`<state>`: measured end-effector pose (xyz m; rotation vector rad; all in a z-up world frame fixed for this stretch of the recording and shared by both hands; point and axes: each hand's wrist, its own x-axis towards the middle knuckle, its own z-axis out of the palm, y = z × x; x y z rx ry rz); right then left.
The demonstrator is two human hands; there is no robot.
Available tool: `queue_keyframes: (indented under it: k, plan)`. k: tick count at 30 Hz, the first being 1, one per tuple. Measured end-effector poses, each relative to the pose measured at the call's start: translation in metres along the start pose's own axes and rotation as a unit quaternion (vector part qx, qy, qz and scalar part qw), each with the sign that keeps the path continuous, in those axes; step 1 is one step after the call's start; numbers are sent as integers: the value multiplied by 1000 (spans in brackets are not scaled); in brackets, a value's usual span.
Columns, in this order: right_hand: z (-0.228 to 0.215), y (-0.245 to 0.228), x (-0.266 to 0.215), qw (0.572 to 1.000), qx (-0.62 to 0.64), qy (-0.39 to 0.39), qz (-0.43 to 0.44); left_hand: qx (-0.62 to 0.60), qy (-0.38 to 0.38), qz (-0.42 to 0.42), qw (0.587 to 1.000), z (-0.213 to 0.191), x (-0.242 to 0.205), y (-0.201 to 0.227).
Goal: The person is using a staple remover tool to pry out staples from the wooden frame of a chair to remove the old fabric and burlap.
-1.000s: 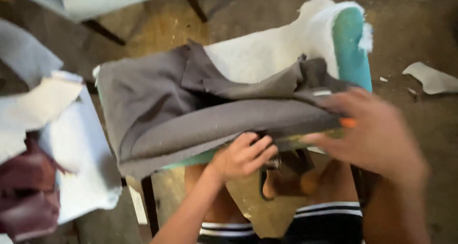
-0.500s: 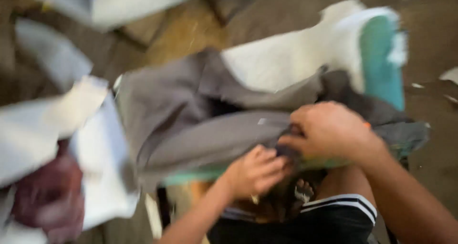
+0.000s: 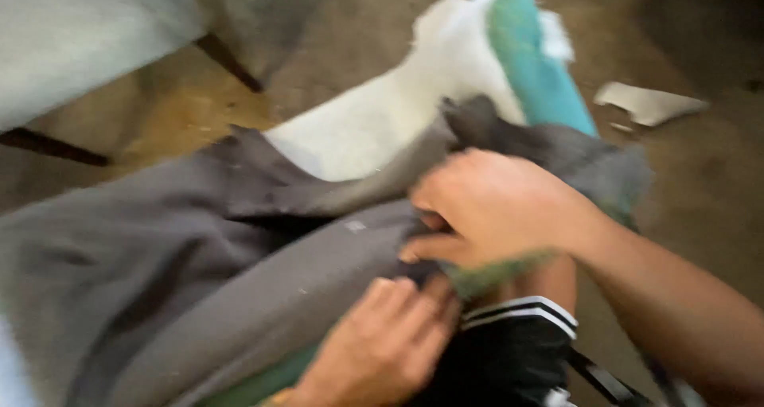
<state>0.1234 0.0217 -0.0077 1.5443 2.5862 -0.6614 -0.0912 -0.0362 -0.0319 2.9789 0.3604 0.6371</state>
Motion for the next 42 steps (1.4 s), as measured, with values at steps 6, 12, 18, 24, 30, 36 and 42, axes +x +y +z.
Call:
queue_keyframes:
  k: [6,12,18,24,30,36,42]
  plan:
    - [3,6,-7,998,3,52,-31,101,35,35,994,0,3,19]
    - [13,-3,-22,998,-41,48,4,97,-73,41,992,-2,5,12]
    - [24,-11,-39,990,-67,121,-16,119,-76,72,987,3,0,12]
    - [28,-6,-36,982,-50,165,-76,152,-61,56,985,6,1,11]
    - [30,4,-35,976,-54,188,-98,128,-91,40,987,11,17,10]
    - [24,-2,-40,978,-21,156,-135,69,-66,48,994,8,10,7]
    - [17,-7,-44,980,-66,158,-103,46,-68,87,993,7,9,-2]
